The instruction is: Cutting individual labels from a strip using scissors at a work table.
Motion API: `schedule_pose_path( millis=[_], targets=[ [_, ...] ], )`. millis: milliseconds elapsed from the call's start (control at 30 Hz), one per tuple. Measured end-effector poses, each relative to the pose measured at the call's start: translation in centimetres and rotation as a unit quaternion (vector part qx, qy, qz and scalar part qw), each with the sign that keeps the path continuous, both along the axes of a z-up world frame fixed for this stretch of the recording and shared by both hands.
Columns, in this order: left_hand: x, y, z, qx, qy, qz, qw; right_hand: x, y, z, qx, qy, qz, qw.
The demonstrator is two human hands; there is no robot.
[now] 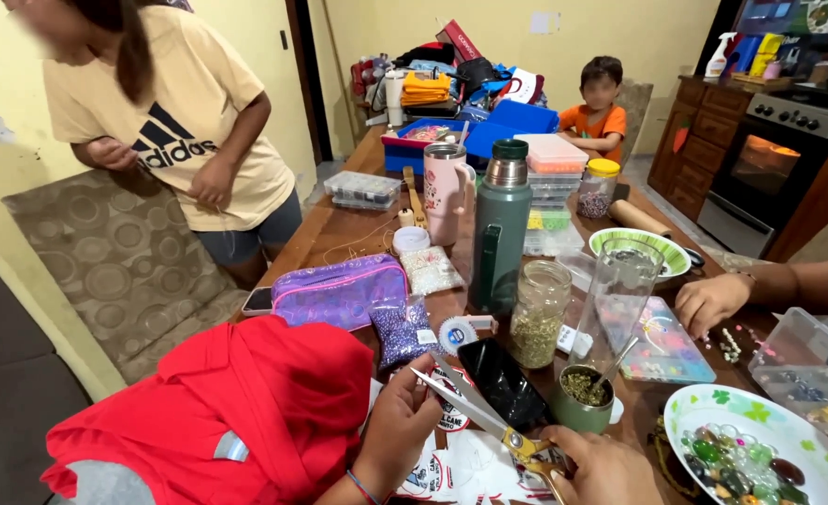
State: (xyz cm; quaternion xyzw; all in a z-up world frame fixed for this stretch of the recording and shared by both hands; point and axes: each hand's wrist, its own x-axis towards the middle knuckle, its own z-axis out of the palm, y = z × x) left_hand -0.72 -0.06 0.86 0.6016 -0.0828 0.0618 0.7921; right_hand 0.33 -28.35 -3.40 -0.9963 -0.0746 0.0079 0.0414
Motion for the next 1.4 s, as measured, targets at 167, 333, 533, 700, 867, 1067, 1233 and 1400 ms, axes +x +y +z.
schedule_pose_path(
  millis=[167,333,533,700,867,1067,1233,1400],
  targets=[
    [0.2,0.2,-0.4,-0.018,-0.015,-0.009,1.0,-0.2,0.3,1.0,-0.006,0.068,-0.002,0.998],
    [0.6,0.3,-0.8,-0.021,-0.032,-0.008,0.999,-0.5,0.5,1.0,0.021,0.041,-0.006,0.999],
    [0.6,0.2,-0.9,-0.01,-0.016,0.003,1.0,-1.5,0.3,0.6,0.047,-0.017,0.005,0.999],
    [0.3,0.2,0.0,0.001,-0.004,-0.003,1.0,-2.0,1.3,1.5,0.115,0.022,-0.044,0.992],
    [0.7,0.1,-0.3,-0.07,0.086,0.007,0.994,-0.1,0.3,-3.1,0.577,0.111,-0.042,0.808],
    [2.9,0.7,-4.1,-0.101,0.134,0.036,0.985,-0.8,1.3,-0.5,0.621,0.211,-0.117,0.745],
    [2.6,0.7,-4.0,-0.125,0.085,0.007,0.989,0.2,0.3,-3.7,0.701,0.276,-0.081,0.652],
    [2.6,0.7,-3.8,-0.124,0.082,-0.011,0.989,0.6,-0.1,-4.9,0.714,0.279,-0.042,0.641]
  ],
)
